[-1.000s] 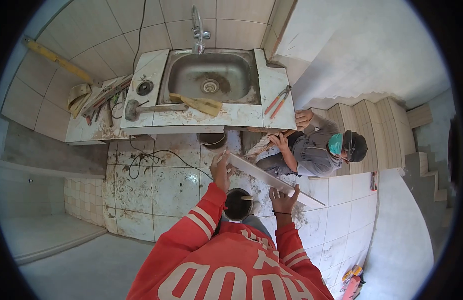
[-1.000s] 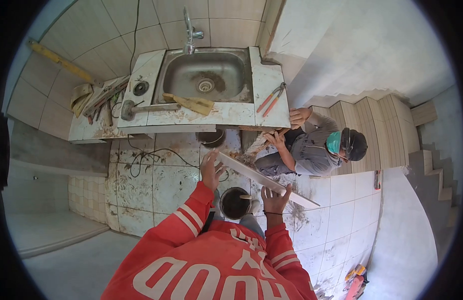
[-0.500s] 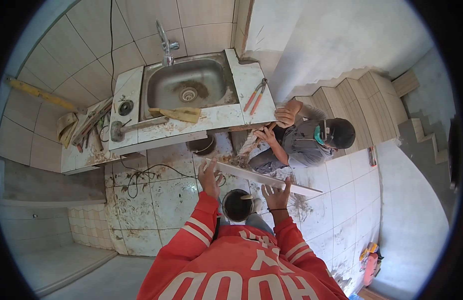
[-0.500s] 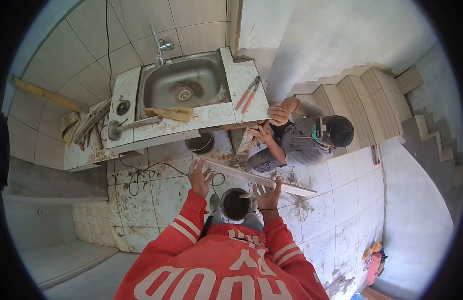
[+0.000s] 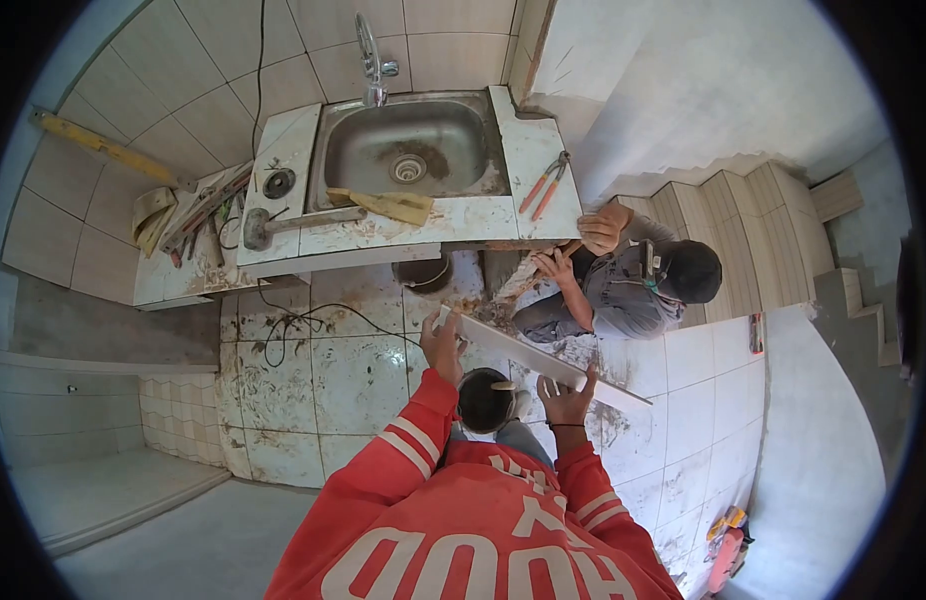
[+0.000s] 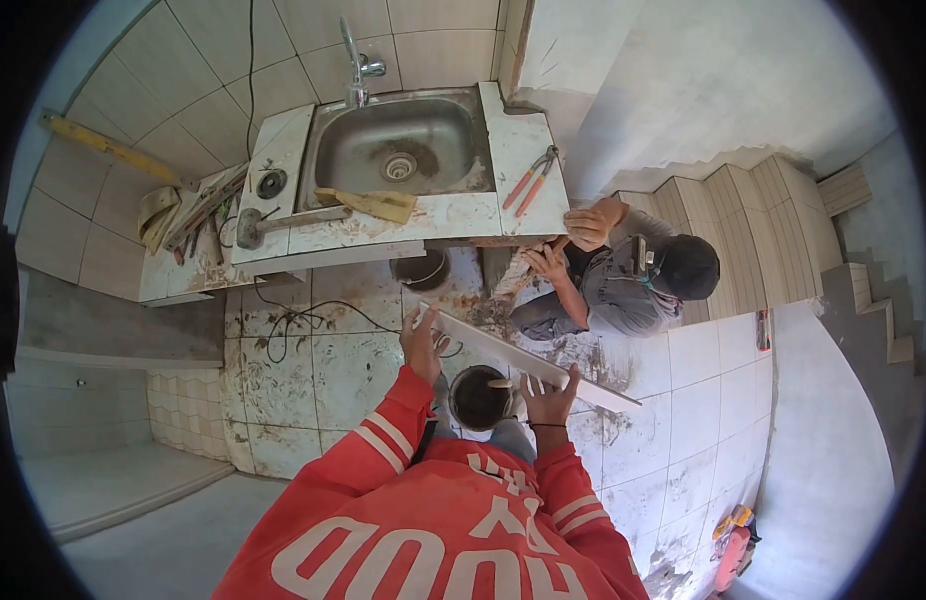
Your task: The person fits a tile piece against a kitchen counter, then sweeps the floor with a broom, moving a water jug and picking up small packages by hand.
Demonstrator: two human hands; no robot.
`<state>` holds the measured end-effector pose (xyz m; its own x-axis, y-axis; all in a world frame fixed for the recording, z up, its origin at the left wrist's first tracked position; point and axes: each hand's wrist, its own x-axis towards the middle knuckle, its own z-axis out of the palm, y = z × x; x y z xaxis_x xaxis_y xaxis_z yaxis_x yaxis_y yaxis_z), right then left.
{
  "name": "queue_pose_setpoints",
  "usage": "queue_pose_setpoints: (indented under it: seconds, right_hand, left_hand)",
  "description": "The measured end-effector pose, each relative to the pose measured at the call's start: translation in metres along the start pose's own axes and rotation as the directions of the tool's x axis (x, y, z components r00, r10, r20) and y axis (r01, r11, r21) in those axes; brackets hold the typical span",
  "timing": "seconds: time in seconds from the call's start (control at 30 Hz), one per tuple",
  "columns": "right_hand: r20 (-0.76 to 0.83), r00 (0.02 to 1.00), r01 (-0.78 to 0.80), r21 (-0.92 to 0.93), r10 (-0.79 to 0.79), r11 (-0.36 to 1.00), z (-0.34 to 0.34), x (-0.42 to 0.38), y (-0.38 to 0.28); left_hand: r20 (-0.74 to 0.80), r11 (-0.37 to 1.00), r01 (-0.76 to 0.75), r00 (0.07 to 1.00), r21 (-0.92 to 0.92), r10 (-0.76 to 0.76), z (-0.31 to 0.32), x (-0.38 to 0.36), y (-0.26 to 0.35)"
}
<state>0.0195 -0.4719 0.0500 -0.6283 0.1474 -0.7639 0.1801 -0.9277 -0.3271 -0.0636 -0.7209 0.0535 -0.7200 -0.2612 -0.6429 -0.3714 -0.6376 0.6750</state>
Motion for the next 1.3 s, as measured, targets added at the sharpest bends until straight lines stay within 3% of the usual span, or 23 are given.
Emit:
queue_pose_setpoints:
  seconds: [0.17,0.63,0.87,1.3]
  right_hand:
    - [-0.022,1.0,-0.001,0.013,0.001,1.0,0.001,0.0,-0.001]
    - [-0.135,0.991,-0.012,0.082,0.023,0.997,-0.007,-0.004,0.002]
    - [-0.119,0.993,-0.002,0.042,0.007,0.999,-0.005,-0.009,0.004]
    - [-0.084,0.996,0.0,0.029,0.002,1.0,-0.002,-0.012,0.005]
  left_hand:
    - [0.02,0.998,-0.01,1.0,-0.056,0.012,-0.005,-0.001,-0.003]
    - [0.059,0.999,-0.036,0.998,-0.002,0.036,-0.016,-0.004,-0.012]
    - [-0.013,0.992,0.005,1.0,0.13,-0.003,0.001,-0.017,-0.001]
    - [0.024,0.998,0.015,1.0,0.061,-0.016,-0.007,-0.011,-0.002]
